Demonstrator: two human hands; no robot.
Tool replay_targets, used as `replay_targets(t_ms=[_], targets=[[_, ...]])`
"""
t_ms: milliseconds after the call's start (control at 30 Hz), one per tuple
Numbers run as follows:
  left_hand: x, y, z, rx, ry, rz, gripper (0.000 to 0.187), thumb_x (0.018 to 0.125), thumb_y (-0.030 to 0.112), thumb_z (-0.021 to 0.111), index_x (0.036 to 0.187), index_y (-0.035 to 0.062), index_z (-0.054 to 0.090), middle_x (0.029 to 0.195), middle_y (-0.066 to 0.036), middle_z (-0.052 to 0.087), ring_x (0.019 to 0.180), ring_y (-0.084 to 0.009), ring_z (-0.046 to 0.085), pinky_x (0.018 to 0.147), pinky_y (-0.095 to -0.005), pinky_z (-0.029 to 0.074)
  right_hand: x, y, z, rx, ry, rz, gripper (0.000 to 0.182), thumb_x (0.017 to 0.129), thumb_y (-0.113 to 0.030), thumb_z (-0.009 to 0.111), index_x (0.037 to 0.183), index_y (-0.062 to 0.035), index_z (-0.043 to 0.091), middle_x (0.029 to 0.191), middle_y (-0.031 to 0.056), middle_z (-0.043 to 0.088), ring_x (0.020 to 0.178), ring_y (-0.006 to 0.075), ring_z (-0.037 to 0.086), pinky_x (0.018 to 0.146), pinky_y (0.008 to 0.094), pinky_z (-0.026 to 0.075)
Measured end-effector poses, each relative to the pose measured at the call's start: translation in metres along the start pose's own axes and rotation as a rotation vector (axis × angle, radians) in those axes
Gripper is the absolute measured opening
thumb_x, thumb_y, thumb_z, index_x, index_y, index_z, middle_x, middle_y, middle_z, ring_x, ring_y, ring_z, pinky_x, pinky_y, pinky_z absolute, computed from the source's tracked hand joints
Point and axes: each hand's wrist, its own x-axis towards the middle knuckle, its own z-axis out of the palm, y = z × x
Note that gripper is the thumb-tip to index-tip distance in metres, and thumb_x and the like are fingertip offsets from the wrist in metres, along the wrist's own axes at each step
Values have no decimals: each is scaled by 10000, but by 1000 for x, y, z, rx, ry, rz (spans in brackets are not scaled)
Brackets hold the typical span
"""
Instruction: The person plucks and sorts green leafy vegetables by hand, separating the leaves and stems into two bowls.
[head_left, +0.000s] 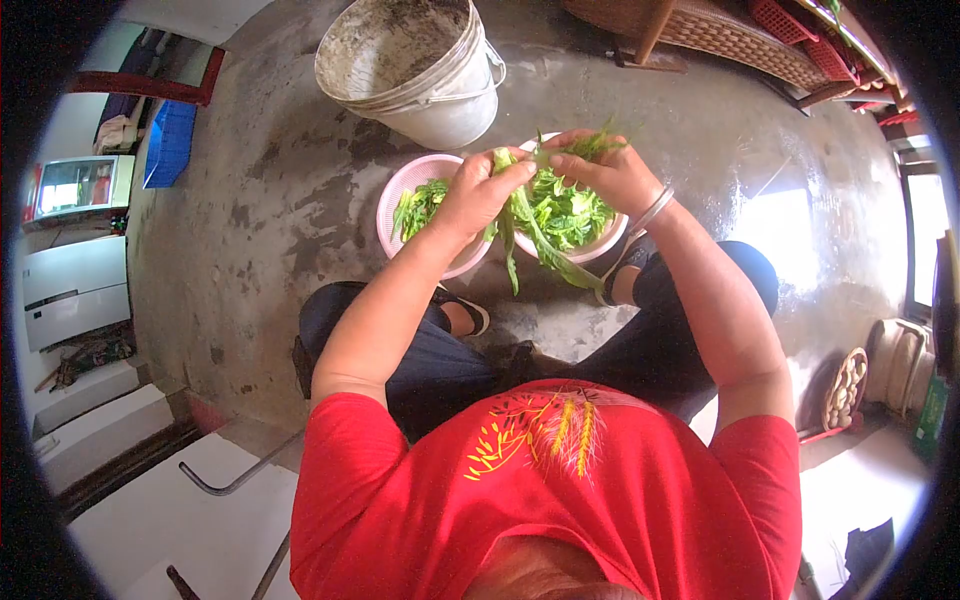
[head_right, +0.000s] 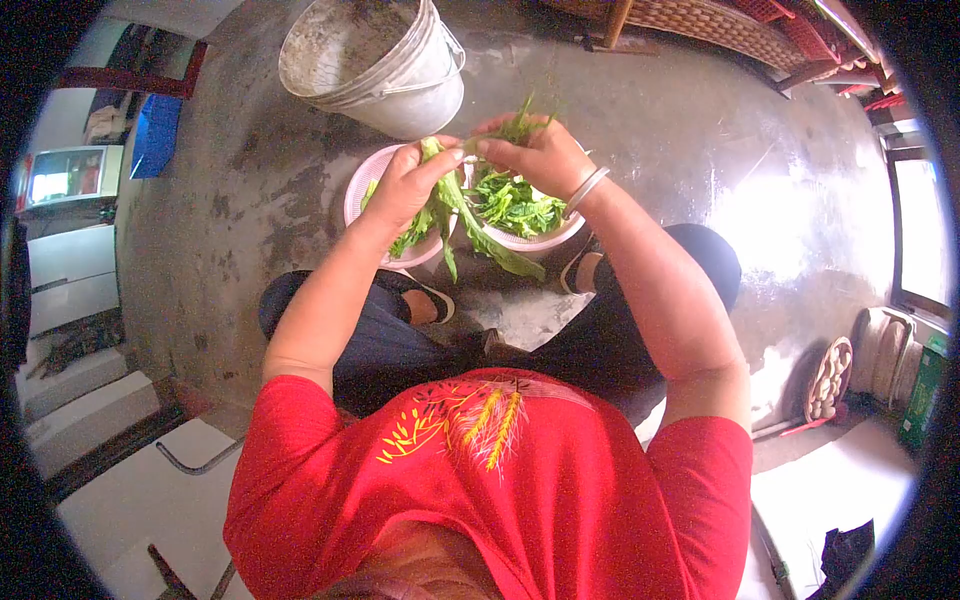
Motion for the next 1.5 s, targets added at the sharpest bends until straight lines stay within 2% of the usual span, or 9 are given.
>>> replay_targets(t_ms=[300, 533, 900, 1100, 1233, 1267, 1367, 1400, 1500], targets=[[4, -15, -6, 315, -170, -81, 217, 811, 199, 488, 787, 22, 610, 734, 0, 587, 684, -84, 521, 645, -250, 421, -10, -16, 6, -399, -24, -255, 185, 771, -201, 656, 897, -65, 662, 793, 72, 659, 719, 182, 621, 679, 304, 472], [0, -7, -1, 481, -181, 22, 263, 805, 188, 447, 857, -16, 604, 735, -15, 582, 685, -95, 510, 651, -273, 414, -9, -10, 9, -98, -78, 68, 186, 802, -188, 638, 899, -29, 644, 735, 68, 643, 635, 118, 595, 589, 262, 474], [-6, 0, 7, -70, -171, 57, 213, 818, 199, 454, 864, 27, 570, 731, -5, 514, 641, -71, 444, 616, -237, 387, -10, -14, 3, 652, -106, 301, 151, 842, -164, 587, 863, -16, 611, 680, 50, 603, 576, 112, 555, 535, 231, 456], [12, 18, -24, -348, 177, -22, 226, 817, 201, 505, 912, 5, 567, 758, -41, 553, 608, -81, 491, 528, -203, 408, -3, 15, -7, -175, 13, 322, 221, 821, -237, 613, 828, -16, 608, 613, 44, 579, 487, 112, 538, 506, 240, 445], [58, 29, -85, -468, 447, -95, 254, 823, 248, 517, 910, 17, 578, 713, -22, 540, 565, -88, 473, 480, -206, 391, -5, 13, -2, -644, 61, 220, 421, 781, -332, 645, 1064, -28, 574, 602, 106, 600, 475, 206, 586, 585, 327, 488], [80, 28, -111, -486, 454, -79, 253, 836, 273, 513, 908, 41, 584, 711, -16, 544, 567, -90, 480, 480, -206, 392, -5, 2, -2, -770, 8, 275, 507, 769, -376, 638, 1151, -62, 527, 725, 163, 632, 623, 274, 633, 712, 378, 488], [111, 40, -149, -426, 638, -167, 264, 870, 344, 498, 909, 103, 599, 716, 0, 561, 589, -95, 503, 494, -219, 416, -3, 21, -1, -1051, 48, 25, 525, 771, -408, 615, 1171, -83, 515, 867, 186, 637, 799, 305, 629, 795, 402, 466], [116, 47, -156, -381, 725, -218, 271, 881, 366, 492, 910, 121, 604, 720, 5, 567, 599, -96, 512, 502, -225, 428, -2, 16, 1, -1069, 0, 117, 502, 774, -411, 596, 1153, -88, 536, 960, 185, 625, 915, 326, 595, 824, 416, 452], [137, 20, -190, -456, 675, -162, 322, 903, 365, 491, 1007, 68, 560, 834, -76, 596, 666, -183, 569, 548, -325, 501, 3, 20, -1, -1109, -76, 109, 472, 776, -412, 589, 1126, -96, 562, 924, 174, 636, 862, 335, 606, 803, 415, 460]])
